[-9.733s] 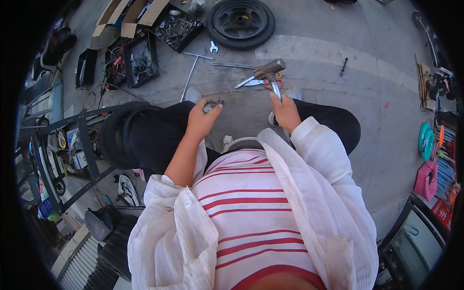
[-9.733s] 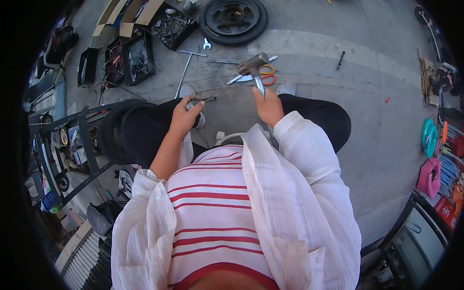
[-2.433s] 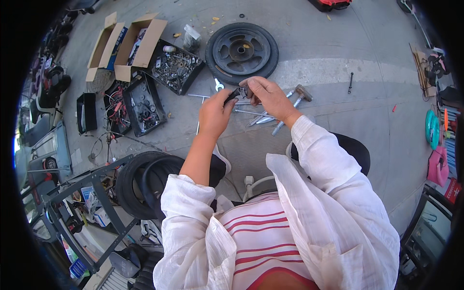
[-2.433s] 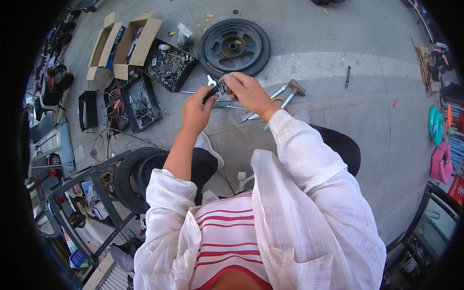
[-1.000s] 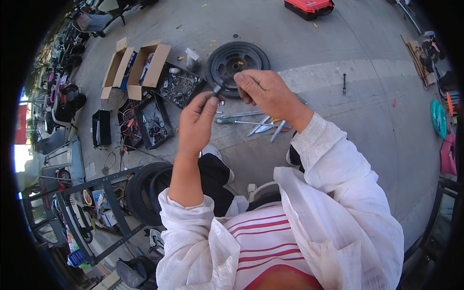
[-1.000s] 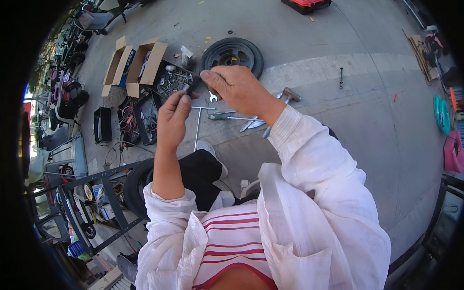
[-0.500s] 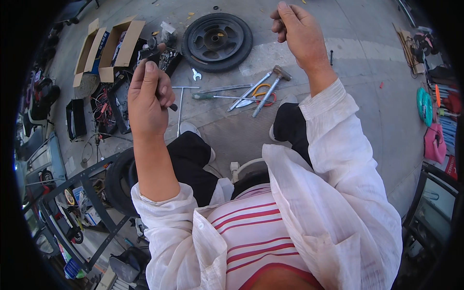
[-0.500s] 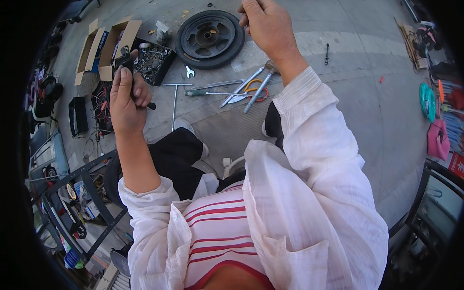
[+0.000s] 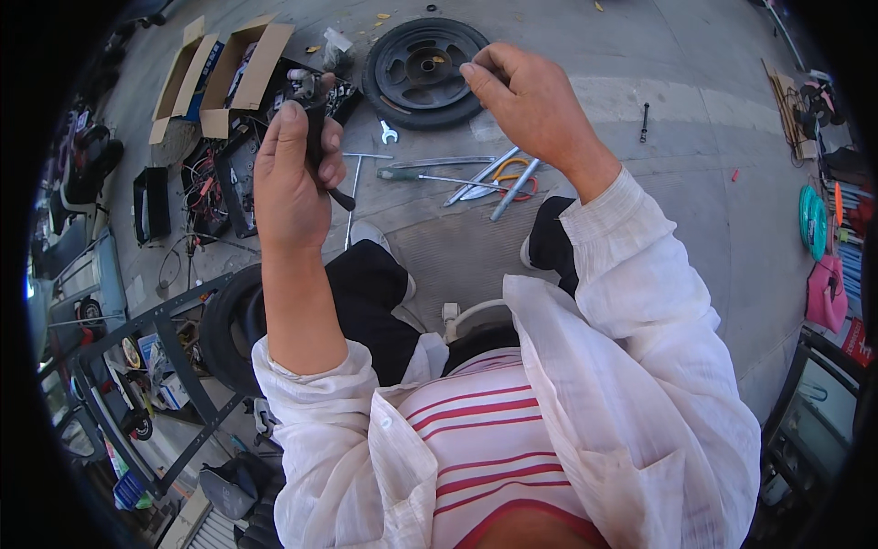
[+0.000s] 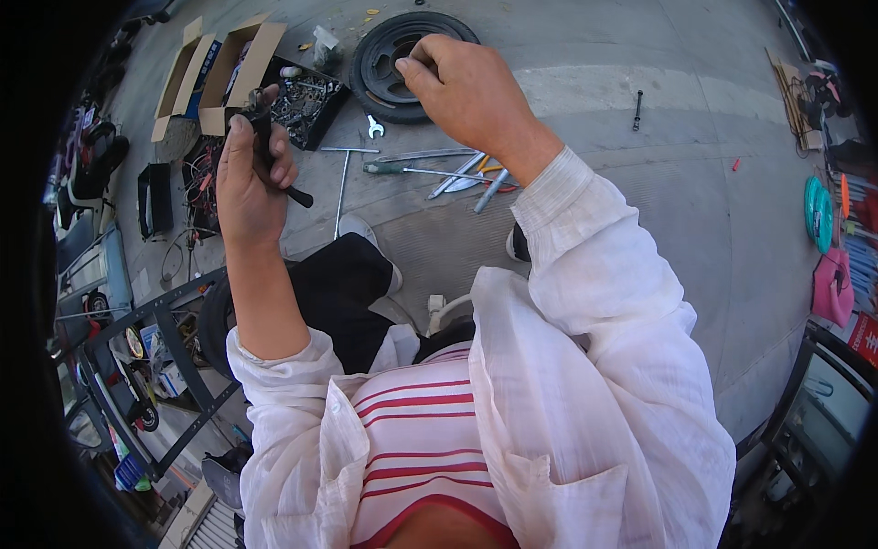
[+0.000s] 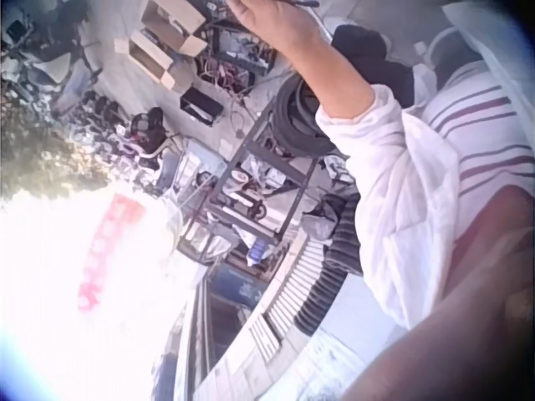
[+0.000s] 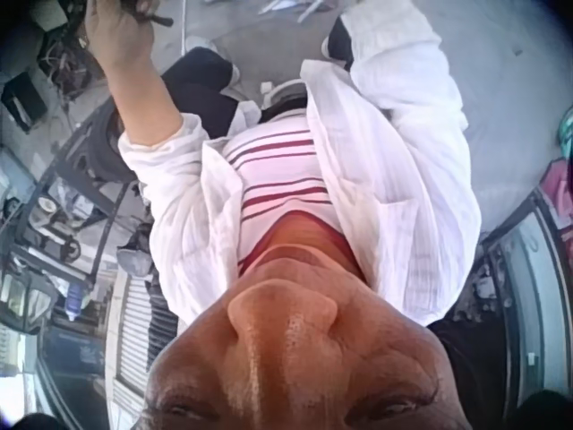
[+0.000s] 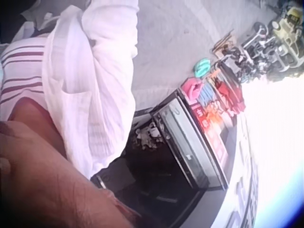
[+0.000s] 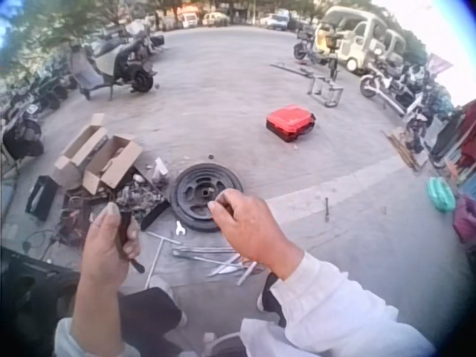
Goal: The person adjusts the handlebar controls and throttle on a black electric scooter, then moves to a work area to hammer a small metal part on the ground. The person uses a hammer and a screwdriver to work on the part while sitting on a low stool.
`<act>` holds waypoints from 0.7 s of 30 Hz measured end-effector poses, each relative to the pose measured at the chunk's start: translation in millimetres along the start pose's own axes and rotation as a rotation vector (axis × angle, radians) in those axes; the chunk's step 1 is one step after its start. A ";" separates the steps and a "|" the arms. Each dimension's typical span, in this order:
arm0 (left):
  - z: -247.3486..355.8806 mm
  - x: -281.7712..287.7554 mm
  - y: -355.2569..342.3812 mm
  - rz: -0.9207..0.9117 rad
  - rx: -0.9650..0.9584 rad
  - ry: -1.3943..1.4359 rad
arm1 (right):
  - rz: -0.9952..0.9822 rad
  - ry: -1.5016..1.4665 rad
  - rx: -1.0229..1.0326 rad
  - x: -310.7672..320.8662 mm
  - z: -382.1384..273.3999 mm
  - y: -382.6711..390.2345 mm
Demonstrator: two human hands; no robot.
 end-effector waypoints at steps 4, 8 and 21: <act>-0.6 -4.9 4.0 -0.003 0.139 -0.138 | -0.022 -0.127 0.018 -9.4 -14.2 -2.8; -7.8 -11.8 5.7 -0.034 0.235 -0.135 | -0.038 -0.276 0.091 -14.5 -29.4 -1.0; -14.7 -6.8 9.1 -0.078 0.271 -0.398 | -0.122 -0.099 0.386 -22.7 -46.2 -3.0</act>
Point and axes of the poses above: each hand's wrist, its own y-axis away from the middle knuckle, its own x-axis out of the back of the hand, z = x × y, the point moved 1 cm from there along -y, towards the middle knuckle, and after that the axes turned 15 degrees about x, right-handed, at the moved point
